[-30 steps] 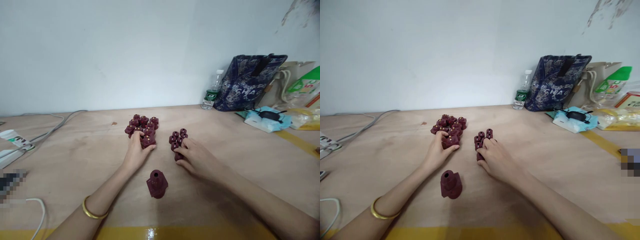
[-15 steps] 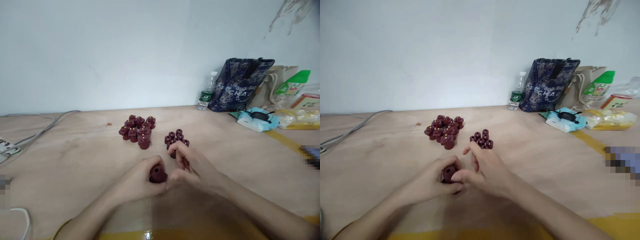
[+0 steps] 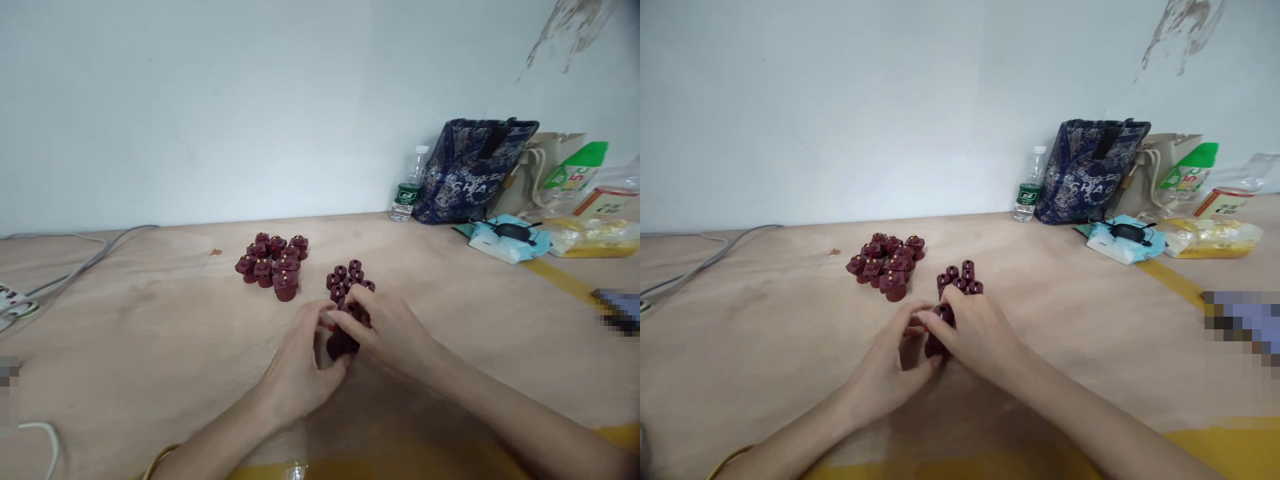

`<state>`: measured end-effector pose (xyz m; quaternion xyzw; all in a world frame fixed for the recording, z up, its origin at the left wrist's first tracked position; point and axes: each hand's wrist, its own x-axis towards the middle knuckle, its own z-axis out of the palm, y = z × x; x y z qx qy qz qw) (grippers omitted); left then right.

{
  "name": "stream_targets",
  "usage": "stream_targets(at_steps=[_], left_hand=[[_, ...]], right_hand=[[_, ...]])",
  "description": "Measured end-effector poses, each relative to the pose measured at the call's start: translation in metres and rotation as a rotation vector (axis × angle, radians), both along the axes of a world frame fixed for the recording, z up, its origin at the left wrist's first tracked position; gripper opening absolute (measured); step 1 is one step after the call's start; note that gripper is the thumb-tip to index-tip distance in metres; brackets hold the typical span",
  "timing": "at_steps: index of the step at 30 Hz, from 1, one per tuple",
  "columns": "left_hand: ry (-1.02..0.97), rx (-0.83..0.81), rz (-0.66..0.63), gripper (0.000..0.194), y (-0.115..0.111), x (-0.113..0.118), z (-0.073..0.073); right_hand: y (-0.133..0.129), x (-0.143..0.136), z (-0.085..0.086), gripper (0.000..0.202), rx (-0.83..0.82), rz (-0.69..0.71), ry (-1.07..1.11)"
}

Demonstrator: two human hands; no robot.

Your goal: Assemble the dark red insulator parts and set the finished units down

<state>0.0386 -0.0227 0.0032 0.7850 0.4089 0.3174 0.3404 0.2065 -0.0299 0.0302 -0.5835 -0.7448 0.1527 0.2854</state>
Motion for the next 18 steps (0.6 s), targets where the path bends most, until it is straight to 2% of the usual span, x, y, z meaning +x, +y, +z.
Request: stream_targets(at_steps=[2, 4, 6, 8, 10, 11, 13, 16, 18], left_hand=[[0.047, -0.001, 0.134, 0.069, -0.001, 0.001, 0.0], [0.104, 0.057, 0.162, 0.06, 0.0, 0.001, 0.004], [0.092, 0.073, 0.075, 0.039, 0.004, -0.003, 0.011], [0.023, -0.044, -0.031, 0.028, 0.01, -0.01, 0.018], [-0.026, -0.192, -0.062, 0.028, 0.018, -0.02, 0.022], [-0.032, -0.219, -0.043, 0.031, 0.023, -0.024, 0.02], [-0.01, -0.156, 0.02, 0.035, 0.032, -0.032, 0.013], [0.033, 0.001, 0.052, 0.036, 0.045, -0.036, -0.004], [0.047, 0.099, 0.1, 0.037, 0.054, -0.035, -0.014]], right_hand=[[0.0, -0.002, 0.0, 0.025, -0.029, -0.005, 0.111], [-0.001, -0.001, 0.003, 0.02, -0.052, 0.065, 0.19], [0.0, 0.005, 0.008, 0.012, -0.036, 0.214, 0.207], [0.003, 0.016, 0.012, 0.015, 0.028, 0.322, 0.222], [0.008, 0.029, 0.015, 0.023, 0.135, 0.286, 0.255], [0.01, 0.035, 0.016, 0.026, 0.182, 0.24, 0.26], [0.012, 0.041, 0.016, 0.028, 0.196, 0.221, 0.186], [0.011, 0.037, 0.011, 0.018, 0.092, 0.408, -0.092], [0.011, 0.031, 0.003, 0.015, 0.057, 0.474, -0.261]])
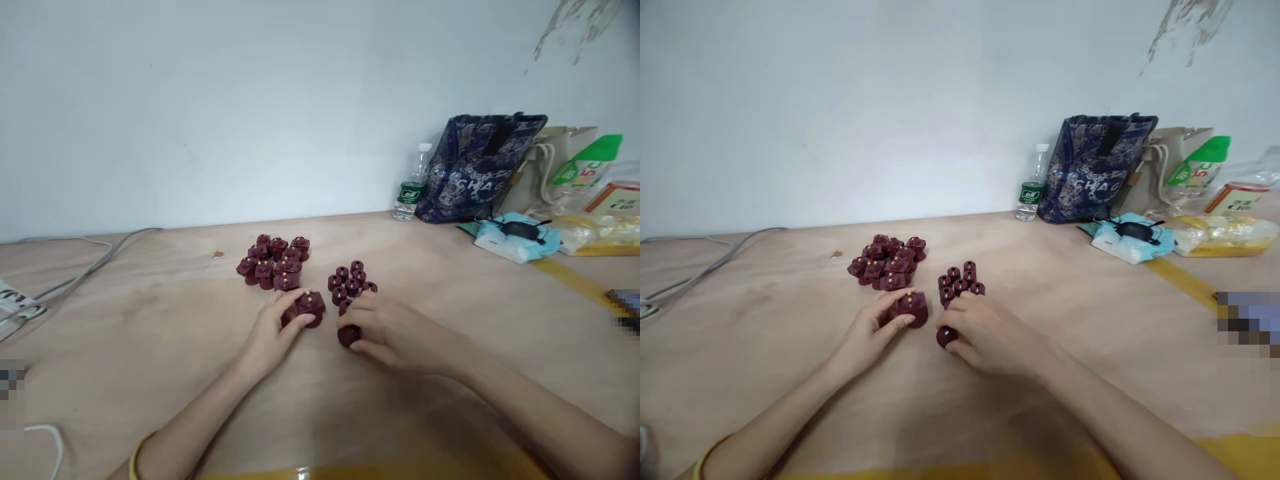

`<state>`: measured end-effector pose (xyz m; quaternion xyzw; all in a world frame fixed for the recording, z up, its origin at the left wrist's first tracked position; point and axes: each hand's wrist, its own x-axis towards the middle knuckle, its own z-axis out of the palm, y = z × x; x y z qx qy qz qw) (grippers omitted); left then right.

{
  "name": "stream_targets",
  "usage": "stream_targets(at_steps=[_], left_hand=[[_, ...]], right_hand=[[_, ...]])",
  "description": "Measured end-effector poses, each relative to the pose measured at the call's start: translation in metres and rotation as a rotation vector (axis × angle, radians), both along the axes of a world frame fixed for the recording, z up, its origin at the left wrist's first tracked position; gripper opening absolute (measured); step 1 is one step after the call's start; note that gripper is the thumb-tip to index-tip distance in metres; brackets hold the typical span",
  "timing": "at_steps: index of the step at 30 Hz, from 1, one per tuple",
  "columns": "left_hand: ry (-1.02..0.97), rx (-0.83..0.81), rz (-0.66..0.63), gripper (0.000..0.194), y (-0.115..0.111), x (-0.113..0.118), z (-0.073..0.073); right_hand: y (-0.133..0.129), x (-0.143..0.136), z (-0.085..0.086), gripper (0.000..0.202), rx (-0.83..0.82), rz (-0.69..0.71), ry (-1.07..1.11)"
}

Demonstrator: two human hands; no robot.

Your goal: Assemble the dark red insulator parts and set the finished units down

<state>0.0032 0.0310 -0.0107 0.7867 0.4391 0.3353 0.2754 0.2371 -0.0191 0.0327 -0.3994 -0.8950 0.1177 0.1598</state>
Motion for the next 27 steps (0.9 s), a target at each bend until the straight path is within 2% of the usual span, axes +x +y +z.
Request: stream_targets(at_steps=[3, 5, 7, 13, 18, 22, 27], left_hand=[[0.032, 0.149, 0.157, 0.051, 0.011, 0.004, -0.006], [0.027, 0.156, 0.219, 0.072, 0.015, 0.006, -0.007], [0.021, 0.146, 0.256, 0.084, 0.017, 0.007, -0.005], [0.11, 0.178, 0.328, 0.059, 0.019, 0.011, -0.004], [0.056, 0.204, 0.308, 0.036, 0.022, 0.011, -0.007], [-0.085, 0.2, 0.219, 0.026, 0.006, 0.013, 0.001], [0.024, 0.146, 0.065, 0.028, -0.023, 0.021, 0.022]], right_hand=[[0.007, -0.004, -0.016, 0.022, 0.07, -0.128, -0.105], [0.014, -0.001, -0.025, 0.029, 0.111, -0.23, -0.125], [0.02, 0.004, -0.03, 0.034, 0.125, -0.28, -0.126], [0.021, 0.009, -0.03, 0.042, 0.136, -0.333, -0.07], [0.021, 0.009, -0.03, 0.026, 0.105, -0.243, -0.04], [0.024, 0.01, -0.031, 0.026, 0.104, -0.237, 0.222], [0.018, 0.003, -0.026, 0.032, 0.002, -0.248, 0.629]])
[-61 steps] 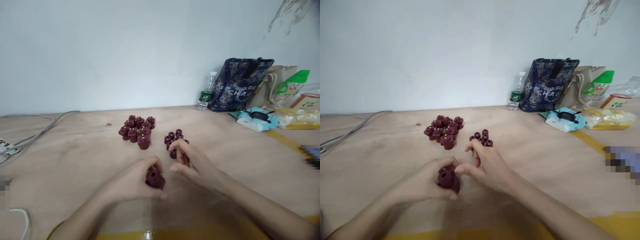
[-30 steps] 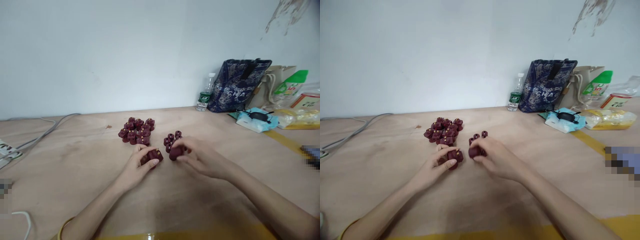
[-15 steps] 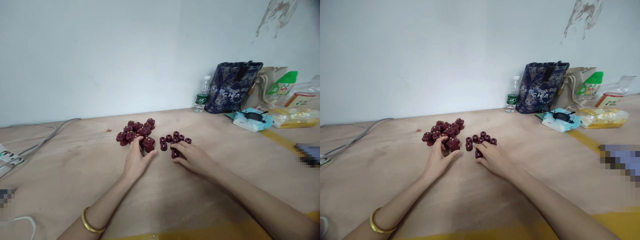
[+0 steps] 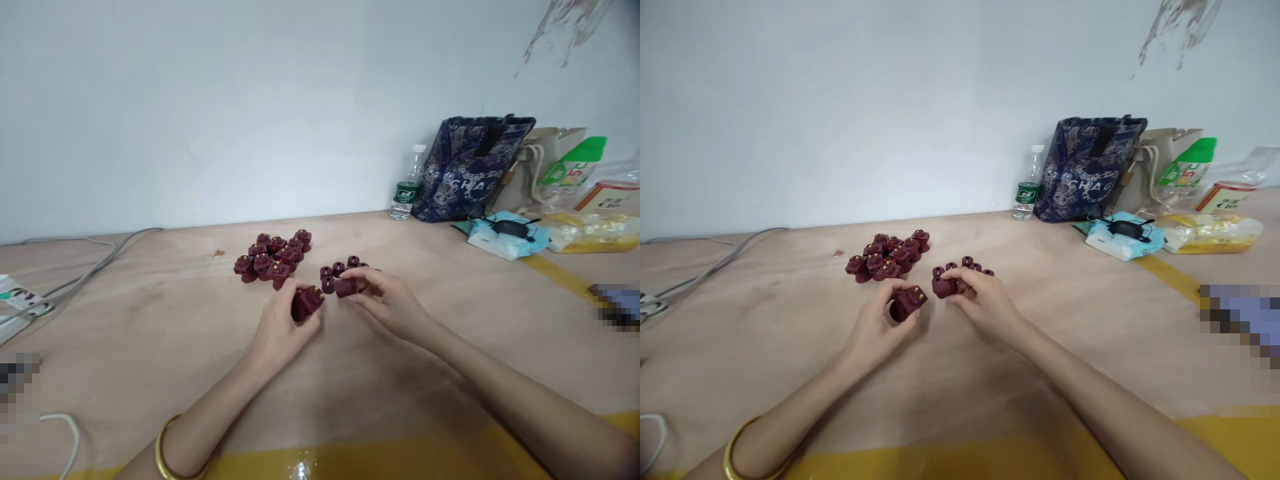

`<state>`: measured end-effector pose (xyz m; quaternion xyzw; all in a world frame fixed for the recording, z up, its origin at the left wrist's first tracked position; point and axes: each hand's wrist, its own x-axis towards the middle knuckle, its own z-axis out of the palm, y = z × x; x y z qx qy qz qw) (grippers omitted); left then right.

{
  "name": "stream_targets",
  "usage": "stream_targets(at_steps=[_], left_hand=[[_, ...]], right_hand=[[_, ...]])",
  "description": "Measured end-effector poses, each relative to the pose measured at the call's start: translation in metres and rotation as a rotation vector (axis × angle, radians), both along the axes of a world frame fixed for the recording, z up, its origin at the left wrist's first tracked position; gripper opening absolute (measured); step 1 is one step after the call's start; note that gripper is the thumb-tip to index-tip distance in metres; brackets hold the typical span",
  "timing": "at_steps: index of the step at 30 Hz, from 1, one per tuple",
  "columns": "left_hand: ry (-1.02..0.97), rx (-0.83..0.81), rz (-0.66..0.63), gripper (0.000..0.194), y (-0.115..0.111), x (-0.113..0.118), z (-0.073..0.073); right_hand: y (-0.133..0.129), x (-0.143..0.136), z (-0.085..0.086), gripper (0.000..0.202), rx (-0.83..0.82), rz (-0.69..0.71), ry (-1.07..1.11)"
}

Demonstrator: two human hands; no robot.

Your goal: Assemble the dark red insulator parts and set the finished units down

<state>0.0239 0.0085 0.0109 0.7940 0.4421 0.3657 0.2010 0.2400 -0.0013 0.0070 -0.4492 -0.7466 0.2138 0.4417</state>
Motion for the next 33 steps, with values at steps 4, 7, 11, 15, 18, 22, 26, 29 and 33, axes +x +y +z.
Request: stream_targets(at_steps=[4, 7, 11, 15, 18, 22, 26, 29, 33], left_hand=[[0.066, 0.113, -0.105, 0.036, -0.011, 0.004, 0.004], [0.052, 0.168, -0.176, 0.038, -0.013, 0.005, 0.0], [0.046, 0.175, -0.244, 0.037, -0.011, 0.002, -0.005], [0.085, 0.216, -0.232, 0.04, -0.011, 0.0, -0.009], [0.128, 0.264, -0.211, 0.04, -0.012, 0.0, -0.011], [0.163, 0.302, -0.189, 0.037, -0.013, 0.002, -0.012], [0.135, 0.201, -0.189, 0.033, -0.012, 0.004, -0.011], [0.095, 0.141, -0.193, 0.032, -0.011, 0.004, -0.011], [0.096, 0.122, -0.197, 0.034, -0.013, 0.005, -0.01]], right_hand=[[-0.018, -0.005, 0.005, 0.035, -0.028, 0.041, 0.079], [-0.027, -0.004, 0.004, 0.034, 0.013, 0.028, -0.001], [-0.029, -0.004, -0.001, 0.033, 0.05, 0.03, -0.064], [-0.028, -0.008, -0.003, 0.031, 0.026, 0.024, -0.051], [-0.029, -0.014, -0.004, 0.026, -0.084, -0.024, -0.036], [-0.027, -0.018, -0.007, 0.036, -0.127, -0.16, -0.121], [-0.024, -0.016, -0.004, 0.035, -0.113, -0.106, -0.198], [-0.026, -0.015, -0.001, 0.04, -0.086, 0.062, -0.112], [-0.029, -0.017, -0.001, 0.026, -0.099, 0.024, -0.057]])
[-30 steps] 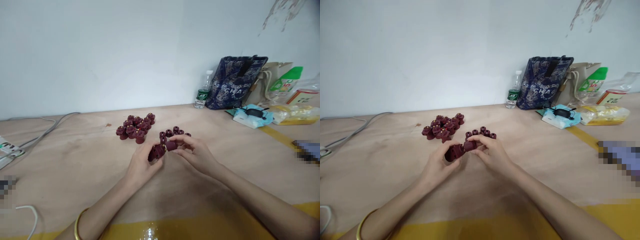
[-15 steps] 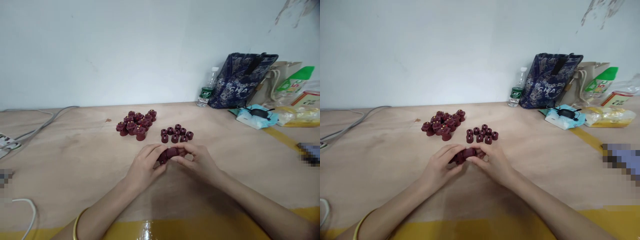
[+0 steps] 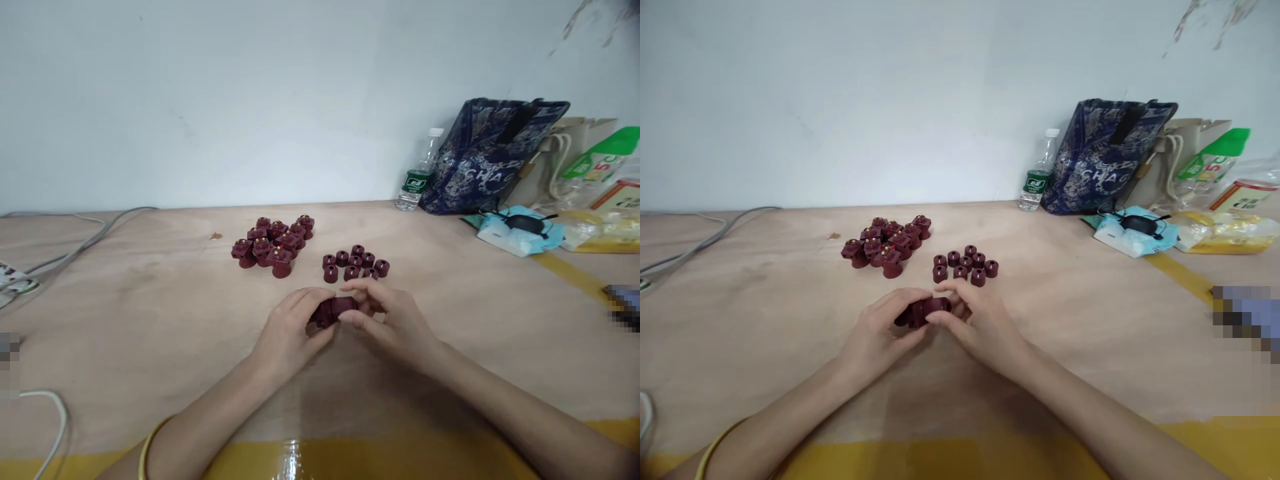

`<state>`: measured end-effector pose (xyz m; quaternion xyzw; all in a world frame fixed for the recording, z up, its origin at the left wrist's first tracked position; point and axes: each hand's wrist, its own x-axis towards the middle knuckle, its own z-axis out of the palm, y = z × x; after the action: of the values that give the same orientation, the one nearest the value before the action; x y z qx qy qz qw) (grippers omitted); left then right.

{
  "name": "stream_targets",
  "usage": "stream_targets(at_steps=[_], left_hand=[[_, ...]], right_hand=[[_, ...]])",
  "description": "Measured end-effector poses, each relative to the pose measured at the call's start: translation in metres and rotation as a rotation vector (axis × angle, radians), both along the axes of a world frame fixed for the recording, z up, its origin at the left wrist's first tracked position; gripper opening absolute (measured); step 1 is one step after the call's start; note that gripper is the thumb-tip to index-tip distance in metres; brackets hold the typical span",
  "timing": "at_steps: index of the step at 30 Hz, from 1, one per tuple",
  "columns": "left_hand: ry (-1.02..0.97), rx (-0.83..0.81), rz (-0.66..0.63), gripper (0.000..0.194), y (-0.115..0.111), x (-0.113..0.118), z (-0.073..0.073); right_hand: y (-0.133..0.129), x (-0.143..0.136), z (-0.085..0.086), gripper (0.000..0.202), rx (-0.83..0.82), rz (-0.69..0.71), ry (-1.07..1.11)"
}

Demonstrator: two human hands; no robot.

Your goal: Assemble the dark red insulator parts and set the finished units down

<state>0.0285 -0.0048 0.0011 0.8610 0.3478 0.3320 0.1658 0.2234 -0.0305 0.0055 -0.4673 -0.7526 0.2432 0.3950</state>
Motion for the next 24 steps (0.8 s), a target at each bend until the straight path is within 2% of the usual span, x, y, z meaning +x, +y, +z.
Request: stream_targets(at_steps=[2, 5, 8, 11, 14, 17, 19, 21, 22, 24], left_hand=[[-0.011, -0.006, 0.004, 0.033, -0.001, 0.001, 0.001], [-0.057, -0.044, -0.003, 0.032, -0.003, 0.001, 0.002], [-0.101, -0.107, -0.024, 0.034, -0.003, 0.001, 0.001], [-0.179, -0.166, 0.011, 0.035, -0.005, 0.003, 0.001], [-0.261, -0.407, -0.039, 0.039, -0.013, 0.006, 0.005], [-0.227, -0.643, -0.168, 0.035, -0.025, 0.007, 0.012], [-0.14, -0.692, -0.246, 0.049, -0.025, 0.003, 0.018], [-0.074, -0.63, -0.234, 0.068, -0.013, -0.006, 0.022], [-0.054, -0.56, -0.171, 0.074, -0.001, -0.012, 0.023], [-0.045, -0.251, 0.145, 0.052, 0.028, -0.027, 0.023]], right_hand=[[-0.002, -0.001, 0.0, 0.039, -0.07, -0.042, -0.024], [-0.006, -0.001, 0.002, 0.057, -0.04, 0.019, -0.056], [-0.008, -0.001, 0.006, 0.054, 0.017, 0.003, -0.044], [-0.004, 0.005, 0.008, 0.048, -0.019, -0.05, -0.065], [0.011, 0.02, 0.003, 0.044, 0.033, -0.183, -0.109], [0.027, 0.035, -0.009, 0.042, 0.132, -0.336, -0.309], [0.034, 0.041, -0.018, 0.039, 0.146, -0.344, -0.444], [0.038, 0.043, -0.023, 0.033, 0.116, -0.312, -0.501], [0.039, 0.044, -0.024, 0.029, 0.101, -0.295, -0.502], [0.039, 0.043, -0.024, 0.024, 0.084, -0.263, -0.474]])
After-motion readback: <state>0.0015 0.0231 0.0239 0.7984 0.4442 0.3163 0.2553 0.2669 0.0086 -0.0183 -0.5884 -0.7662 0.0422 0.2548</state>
